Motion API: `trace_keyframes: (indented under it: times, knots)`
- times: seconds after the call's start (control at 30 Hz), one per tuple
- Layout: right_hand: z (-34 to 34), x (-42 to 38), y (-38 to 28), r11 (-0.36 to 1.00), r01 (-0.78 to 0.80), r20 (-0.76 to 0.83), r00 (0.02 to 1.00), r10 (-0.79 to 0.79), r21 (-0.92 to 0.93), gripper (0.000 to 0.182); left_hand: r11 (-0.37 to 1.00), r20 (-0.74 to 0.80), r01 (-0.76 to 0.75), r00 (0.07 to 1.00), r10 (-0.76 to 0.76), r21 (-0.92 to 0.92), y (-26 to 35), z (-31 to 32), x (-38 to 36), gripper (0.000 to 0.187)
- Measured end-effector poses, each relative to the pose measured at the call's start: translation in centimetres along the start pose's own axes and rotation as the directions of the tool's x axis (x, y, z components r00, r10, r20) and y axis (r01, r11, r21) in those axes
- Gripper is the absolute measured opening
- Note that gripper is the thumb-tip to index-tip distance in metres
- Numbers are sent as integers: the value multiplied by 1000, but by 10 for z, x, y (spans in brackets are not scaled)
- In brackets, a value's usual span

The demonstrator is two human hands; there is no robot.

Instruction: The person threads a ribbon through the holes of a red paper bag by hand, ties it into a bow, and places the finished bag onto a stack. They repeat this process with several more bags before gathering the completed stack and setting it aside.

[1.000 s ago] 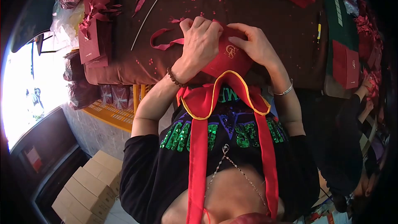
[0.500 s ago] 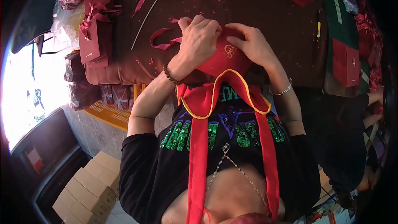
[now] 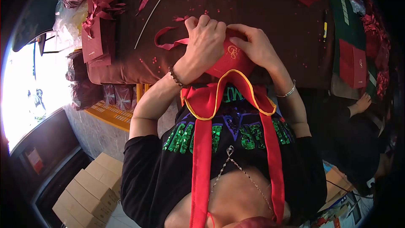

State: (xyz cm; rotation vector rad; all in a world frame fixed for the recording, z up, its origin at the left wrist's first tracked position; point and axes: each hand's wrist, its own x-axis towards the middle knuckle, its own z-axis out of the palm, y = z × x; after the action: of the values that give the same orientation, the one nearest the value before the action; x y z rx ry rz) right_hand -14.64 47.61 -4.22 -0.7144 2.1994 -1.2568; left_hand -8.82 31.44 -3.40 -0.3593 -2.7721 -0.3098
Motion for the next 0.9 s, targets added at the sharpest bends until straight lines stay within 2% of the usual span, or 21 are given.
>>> trace_keyframes:
  times: [0.13,0.17,0.23,0.3,0.4,0.43,0.5,0.53,0.6,0.63,0.7,0.77,0.83,0.87,0.9]
  knots:
    - [3,-2,-7,999,1,-48,999,-3,-45,32,1000,-24,-9,1000,9,14,4,6,0,16]
    - [4,-2,-5,999,4,-52,999,-6,-45,32,999,-58,-1,998,-2,-38,3,9,-3,16]
    - [6,-2,1,997,38,-87,996,-31,74,32,996,-87,9,996,-17,-91,1,11,-4,16]
    - [8,-3,-2,997,20,-87,996,-14,73,31,954,-47,84,994,-102,-289,1,10,-3,14]
    - [5,-5,-9,999,-1,-71,997,4,46,27,956,34,129,992,-125,-263,-12,-7,2,10]
    - [6,-6,-11,1000,-5,-53,999,6,29,25,979,-8,84,996,-87,-184,-23,-9,6,11]
    - [7,-7,-16,1000,22,-31,999,-21,21,23,950,107,69,994,-38,-305,-39,-12,13,11]
    - [8,-7,-18,999,42,-15,999,-42,11,21,951,105,74,993,-44,-301,-44,-14,16,11]
    - [15,-9,-16,998,61,-15,998,-61,-8,21,931,418,86,905,76,-355,-52,-20,22,12]
    - [17,-9,-15,997,73,-23,997,-74,-25,21,932,416,85,906,75,-353,-56,-23,27,12]
    - [16,-10,-16,999,53,-7,999,-53,-3,21,831,529,120,817,228,-543,-60,-31,35,9]
    - [15,-10,-21,999,11,-10,1000,-12,-53,20,842,563,108,787,253,-529,-61,-36,41,7]
    - [17,-10,-19,999,14,-7,1000,-15,-47,20,828,694,196,661,284,-525,-65,-31,45,10]
    - [18,-11,-17,999,18,-4,1000,-18,-40,20,829,693,194,663,283,-525,-70,-25,47,10]
    - [18,-11,-18,999,19,-3,1000,-19,-42,20,766,720,282,617,316,-578,-74,-20,49,16]
